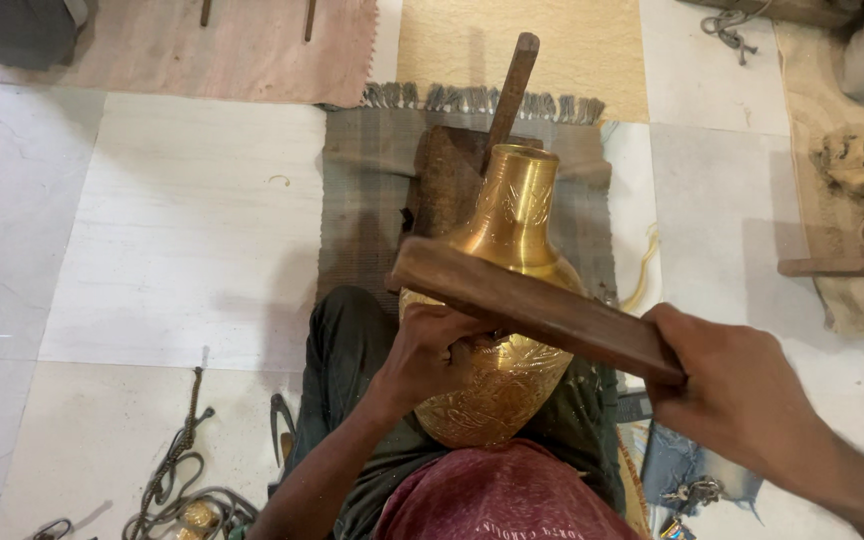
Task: The person sits on the floor and engraves a brass vase using a metal chisel and a wooden mallet. They repeatedly strike the chisel to carve decorative patterns into the vase surface.
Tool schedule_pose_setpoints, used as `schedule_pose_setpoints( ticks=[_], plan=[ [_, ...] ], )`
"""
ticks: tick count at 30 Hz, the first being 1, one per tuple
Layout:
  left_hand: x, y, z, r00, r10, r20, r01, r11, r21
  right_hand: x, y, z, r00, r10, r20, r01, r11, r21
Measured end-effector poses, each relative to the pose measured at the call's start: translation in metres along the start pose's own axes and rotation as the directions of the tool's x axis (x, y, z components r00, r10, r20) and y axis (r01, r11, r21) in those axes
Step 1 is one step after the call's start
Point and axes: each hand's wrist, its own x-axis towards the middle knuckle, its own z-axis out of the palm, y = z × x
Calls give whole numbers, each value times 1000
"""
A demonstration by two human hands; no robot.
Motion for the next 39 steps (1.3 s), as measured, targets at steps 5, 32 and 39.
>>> schedule_pose_setpoints(
  ticks=[5, 32, 39],
  plan=[
    [4, 9, -9, 997, -65, 44, 66, 998, -23, 4, -20, -2, 990, 58, -130, -24, 969, 246],
    [9, 20, 11, 927, -193, -322, 177, 981, -78, 58, -26, -46, 991, 30, 129, -34, 999, 35],
    [11, 26, 13, 917, -132, -376, 130, 991, -30, 73, -39, -38, 928, 139, 346, 0, 928, -373]
  ],
)
